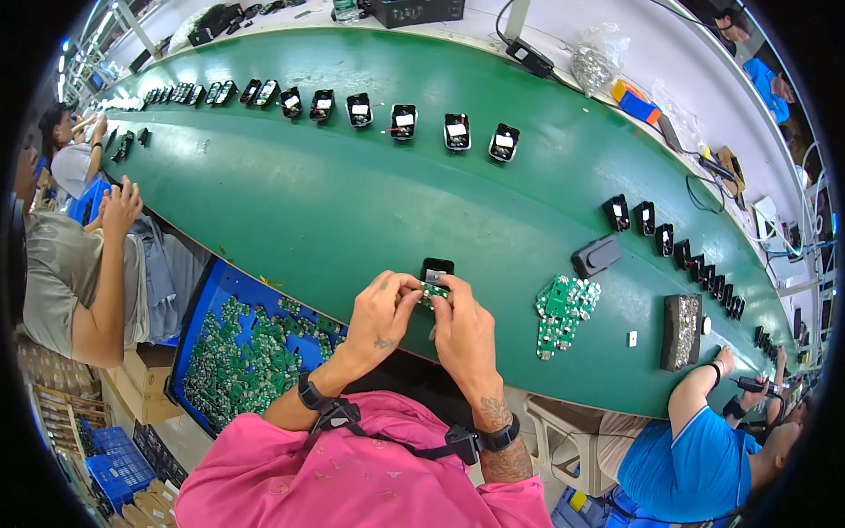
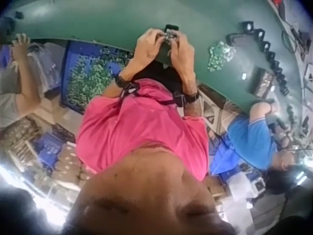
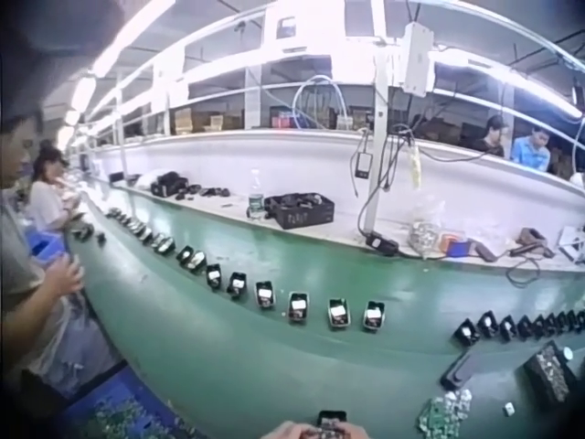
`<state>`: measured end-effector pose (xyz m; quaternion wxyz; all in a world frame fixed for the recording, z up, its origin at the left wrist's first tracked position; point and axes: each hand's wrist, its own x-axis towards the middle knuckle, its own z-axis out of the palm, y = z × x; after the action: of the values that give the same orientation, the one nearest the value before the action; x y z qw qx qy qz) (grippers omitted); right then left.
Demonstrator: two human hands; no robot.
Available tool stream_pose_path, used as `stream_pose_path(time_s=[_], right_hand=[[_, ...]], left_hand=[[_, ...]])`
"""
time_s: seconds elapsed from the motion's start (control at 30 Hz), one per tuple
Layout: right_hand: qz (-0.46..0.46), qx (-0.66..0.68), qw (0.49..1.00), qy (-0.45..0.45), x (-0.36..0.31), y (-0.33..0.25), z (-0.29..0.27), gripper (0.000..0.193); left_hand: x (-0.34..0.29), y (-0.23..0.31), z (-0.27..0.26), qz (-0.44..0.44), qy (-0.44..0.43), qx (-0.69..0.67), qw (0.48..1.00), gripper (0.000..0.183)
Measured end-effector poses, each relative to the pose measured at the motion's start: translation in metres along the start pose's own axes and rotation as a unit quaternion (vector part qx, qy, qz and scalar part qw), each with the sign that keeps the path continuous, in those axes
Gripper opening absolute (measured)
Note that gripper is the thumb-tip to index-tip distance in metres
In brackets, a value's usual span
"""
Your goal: Assembling electronic circuit boards into black plastic housings on a production line.
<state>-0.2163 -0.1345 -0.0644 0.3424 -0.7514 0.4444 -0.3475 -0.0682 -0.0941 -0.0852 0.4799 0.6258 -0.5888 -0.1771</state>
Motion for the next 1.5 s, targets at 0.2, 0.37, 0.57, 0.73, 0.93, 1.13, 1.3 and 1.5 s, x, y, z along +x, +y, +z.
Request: stream_pose_path(time_s=[0.2, 0.37, 0.57, 0.73, 0.93, 1.13, 1.3, 1.5], right_hand=[[-0.009, -0.044, 0.997, 0.056, -0.001, 0.007, 0.004, 0.026], [-0.008, -0.040, 0.999, 0.035, 0.000, -0.003, 0.003, 0.024], [0.041, -0.038, 0.995, 0.078, 0.002, 0.003, 0.003, 0.025], [0.036, -0.032, 0.996, 0.074, 0.007, 0.011, 0.005, 0.028], [0.071, -0.002, 0.997, 0.018, 0.012, 0.024, -0.006, 0.030], [0.078, 0.027, 0.997, 0.003, 0.013, 0.024, -0.003, 0.026], [0.098, 0.072, 0.993, 0.011, 0.011, 0.023, -0.004, 0.025], [0.043, 0.050, 0.996, 0.063, 0.006, 0.001, -0.010, 0.025]], left_hand=[[0.006, 0.007, 0.006, 0.000, -0.001, 0.091, 0.996, 0.011], [0.008, 0.006, 0.008, 0.055, 0.035, 0.149, 0.987, 0.008], [0.014, 0.012, 0.002, 0.048, 0.041, 0.089, 0.994, 0.007], [0.013, 0.014, 0.005, 0.061, 0.021, 0.080, 0.995, 0.007], [0.029, 0.011, -0.013, -0.049, 0.023, -0.022, 0.998, 0.027], [0.044, -0.016, -0.023, -0.070, -0.226, -0.140, 0.961, 0.054], [0.039, -0.007, -0.016, -0.161, -0.234, -0.254, 0.924, 0.052], [0.029, 0.008, -0.016, -0.170, -0.186, -0.271, 0.929, 0.049]])
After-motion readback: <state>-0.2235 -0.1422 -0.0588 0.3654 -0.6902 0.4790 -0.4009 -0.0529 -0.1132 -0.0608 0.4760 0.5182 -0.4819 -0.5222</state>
